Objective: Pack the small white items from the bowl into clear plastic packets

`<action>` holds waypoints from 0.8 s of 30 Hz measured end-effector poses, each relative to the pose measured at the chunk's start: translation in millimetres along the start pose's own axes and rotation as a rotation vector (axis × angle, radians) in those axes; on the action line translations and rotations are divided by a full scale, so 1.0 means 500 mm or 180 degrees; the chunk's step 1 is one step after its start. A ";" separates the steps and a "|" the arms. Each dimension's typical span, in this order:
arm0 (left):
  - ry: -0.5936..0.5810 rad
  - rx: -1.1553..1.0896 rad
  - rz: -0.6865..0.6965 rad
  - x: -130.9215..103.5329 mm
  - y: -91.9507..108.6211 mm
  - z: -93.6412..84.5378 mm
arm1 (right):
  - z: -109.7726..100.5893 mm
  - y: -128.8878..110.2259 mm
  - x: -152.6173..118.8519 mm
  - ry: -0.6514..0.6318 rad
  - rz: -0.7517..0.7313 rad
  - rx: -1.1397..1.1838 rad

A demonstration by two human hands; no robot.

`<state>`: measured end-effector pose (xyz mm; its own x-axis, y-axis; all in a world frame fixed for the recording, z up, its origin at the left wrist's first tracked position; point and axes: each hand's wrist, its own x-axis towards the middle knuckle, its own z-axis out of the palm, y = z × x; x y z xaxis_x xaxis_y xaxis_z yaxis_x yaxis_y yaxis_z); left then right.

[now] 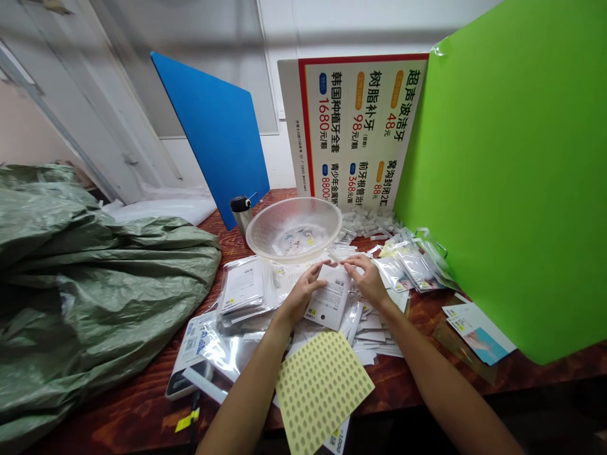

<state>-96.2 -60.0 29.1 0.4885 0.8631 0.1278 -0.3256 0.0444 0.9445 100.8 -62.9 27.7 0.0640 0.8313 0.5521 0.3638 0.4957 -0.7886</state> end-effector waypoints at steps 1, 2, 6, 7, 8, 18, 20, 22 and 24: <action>-0.0018 0.0011 0.0004 0.000 -0.001 0.000 | 0.004 -0.002 -0.002 0.0002 0.0013 -0.0024; -0.0033 0.0026 0.0017 0.000 -0.001 0.000 | 0.007 -0.005 -0.004 0.0027 0.0022 -0.0071; -0.0046 0.0058 0.0128 0.000 -0.002 0.001 | 0.008 -0.008 -0.005 0.0280 -0.0053 -0.0505; -0.0041 0.0043 0.0141 0.000 -0.001 0.001 | 0.007 -0.007 -0.005 0.0313 -0.0063 -0.0600; -0.0040 0.0023 0.0142 0.000 0.000 0.001 | 0.006 -0.006 -0.004 0.0315 -0.0048 -0.0644; -0.0045 -0.0052 0.0008 0.002 -0.009 0.002 | 0.013 -0.029 -0.011 -0.0177 -0.0237 -0.0582; -0.0010 -0.0077 0.0022 0.001 -0.009 0.002 | 0.013 -0.033 -0.011 -0.0435 -0.0345 -0.0506; 0.0026 -0.0098 0.0056 0.000 -0.005 0.001 | 0.010 -0.033 -0.009 -0.0507 -0.0347 -0.0365; 0.0015 -0.0087 0.0135 -0.001 0.000 0.001 | 0.006 -0.029 -0.007 -0.0314 -0.0234 -0.0353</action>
<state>-96.0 -60.4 29.3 0.4701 0.8668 0.1660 -0.3680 0.0216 0.9296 92.4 -72.1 36.6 -0.0563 0.8171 0.5737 0.4650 0.5300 -0.7092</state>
